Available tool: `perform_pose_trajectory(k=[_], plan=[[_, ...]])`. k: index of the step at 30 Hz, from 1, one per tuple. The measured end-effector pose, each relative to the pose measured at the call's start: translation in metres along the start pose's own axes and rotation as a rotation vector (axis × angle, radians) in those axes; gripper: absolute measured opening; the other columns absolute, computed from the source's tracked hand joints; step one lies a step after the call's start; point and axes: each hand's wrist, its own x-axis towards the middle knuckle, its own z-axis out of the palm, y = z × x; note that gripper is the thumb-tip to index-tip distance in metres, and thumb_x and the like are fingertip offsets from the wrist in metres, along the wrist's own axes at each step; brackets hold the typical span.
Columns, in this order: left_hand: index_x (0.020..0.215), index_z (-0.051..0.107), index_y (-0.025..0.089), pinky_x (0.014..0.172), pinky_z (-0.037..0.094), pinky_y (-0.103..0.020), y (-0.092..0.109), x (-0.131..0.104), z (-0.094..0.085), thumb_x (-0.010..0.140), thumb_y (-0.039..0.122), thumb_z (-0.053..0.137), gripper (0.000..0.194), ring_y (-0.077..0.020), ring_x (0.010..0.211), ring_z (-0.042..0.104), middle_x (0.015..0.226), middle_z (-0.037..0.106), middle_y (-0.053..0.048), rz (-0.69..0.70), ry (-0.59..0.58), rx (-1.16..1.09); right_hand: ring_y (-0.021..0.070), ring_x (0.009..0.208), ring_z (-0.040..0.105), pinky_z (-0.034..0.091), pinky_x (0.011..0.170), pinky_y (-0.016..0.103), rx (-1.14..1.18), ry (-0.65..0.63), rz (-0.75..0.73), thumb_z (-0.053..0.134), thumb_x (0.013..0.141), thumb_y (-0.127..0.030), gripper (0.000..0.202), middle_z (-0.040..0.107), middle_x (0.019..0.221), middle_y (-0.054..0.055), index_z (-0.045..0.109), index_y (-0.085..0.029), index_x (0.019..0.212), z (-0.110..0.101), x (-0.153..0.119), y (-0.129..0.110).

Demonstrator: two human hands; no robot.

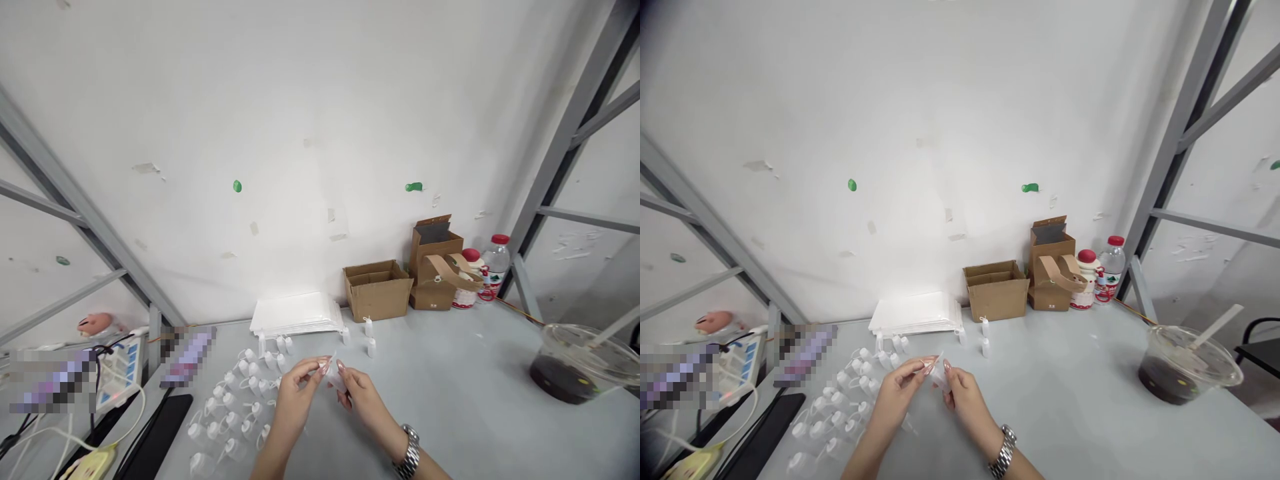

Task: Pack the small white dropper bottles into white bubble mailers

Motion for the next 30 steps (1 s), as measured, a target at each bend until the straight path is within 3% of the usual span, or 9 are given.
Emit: perform_pose_trajectory(k=[4, 10, 15, 19, 23, 30], plan=[[0.079, 0.07, 0.016, 0.084, 0.047, -0.037, -0.007, -0.002, 0.006, 0.064, 0.048, 0.065, 0.036, -0.0265, 0.091, 0.063, 0.09, 0.072, -0.01, -0.083, 0.027, -0.122, 0.008, 0.039, 0.032, 0.026, 0.043, 0.023, 0.025, 0.061, 0.021, 0.043, 0.07, -0.072, 0.055, 0.039, 0.043, -0.006, 0.047, -0.018, 0.056, 0.002, 0.0, 0.004], [0.078, 0.065, 0.015, 0.083, 0.047, -0.036, -0.007, -0.001, 0.006, 0.062, 0.051, 0.066, 0.04, -0.0264, 0.089, 0.064, 0.087, 0.072, -0.011, -0.12, 0.06, -0.219, 0.0114, 0.046, 0.047, 0.037, 0.05, 0.025, 0.125, 0.062, -0.012, 0.059, 0.065, -0.063, 0.048, 0.054, 0.051, -0.003, 0.055, -0.017, 0.078, 0.002, 0.001, 0.003], [0.079, 0.065, 0.014, 0.083, 0.047, -0.039, -0.003, 0.002, 0.003, 0.059, 0.054, 0.067, 0.045, -0.0283, 0.09, 0.064, 0.087, 0.072, -0.013, -0.131, 0.052, -0.23, 0.0145, 0.055, 0.055, 0.042, 0.053, 0.027, 0.188, 0.09, -0.043, 0.072, 0.057, -0.054, 0.045, 0.06, 0.058, -0.001, 0.056, -0.017, 0.078, 0.0, 0.003, 0.004], [0.08, 0.067, 0.015, 0.088, 0.045, -0.039, 0.002, 0.001, 0.003, 0.063, 0.051, 0.066, 0.04, -0.0277, 0.094, 0.063, 0.093, 0.071, -0.012, -0.107, 0.041, -0.21, 0.0109, 0.045, 0.049, 0.039, 0.05, 0.024, 0.173, 0.006, -0.023, 0.06, 0.068, -0.058, 0.043, 0.058, 0.05, -0.001, 0.057, -0.016, 0.069, -0.001, 0.0, -0.002], [0.083, 0.069, 0.016, 0.093, 0.042, -0.038, 0.008, -0.002, 0.001, 0.066, 0.048, 0.064, 0.037, -0.0275, 0.104, 0.058, 0.103, 0.068, -0.012, -0.07, 0.034, -0.156, 0.0086, 0.036, 0.04, 0.032, 0.044, 0.023, 0.251, -0.078, 0.076, 0.042, 0.076, -0.066, 0.056, 0.05, 0.04, -0.002, 0.057, -0.014, 0.06, 0.001, -0.005, -0.01], [0.08, 0.067, 0.016, 0.085, 0.046, -0.035, 0.004, -0.001, 0.0, 0.069, 0.046, 0.062, 0.032, -0.0249, 0.091, 0.063, 0.092, 0.071, -0.011, -0.017, 0.018, -0.098, 0.0093, 0.044, 0.043, 0.033, 0.048, 0.022, 0.212, -0.046, 0.054, 0.055, 0.073, -0.059, 0.044, 0.054, 0.05, -0.003, 0.059, -0.015, 0.069, 0.002, -0.003, -0.008]])
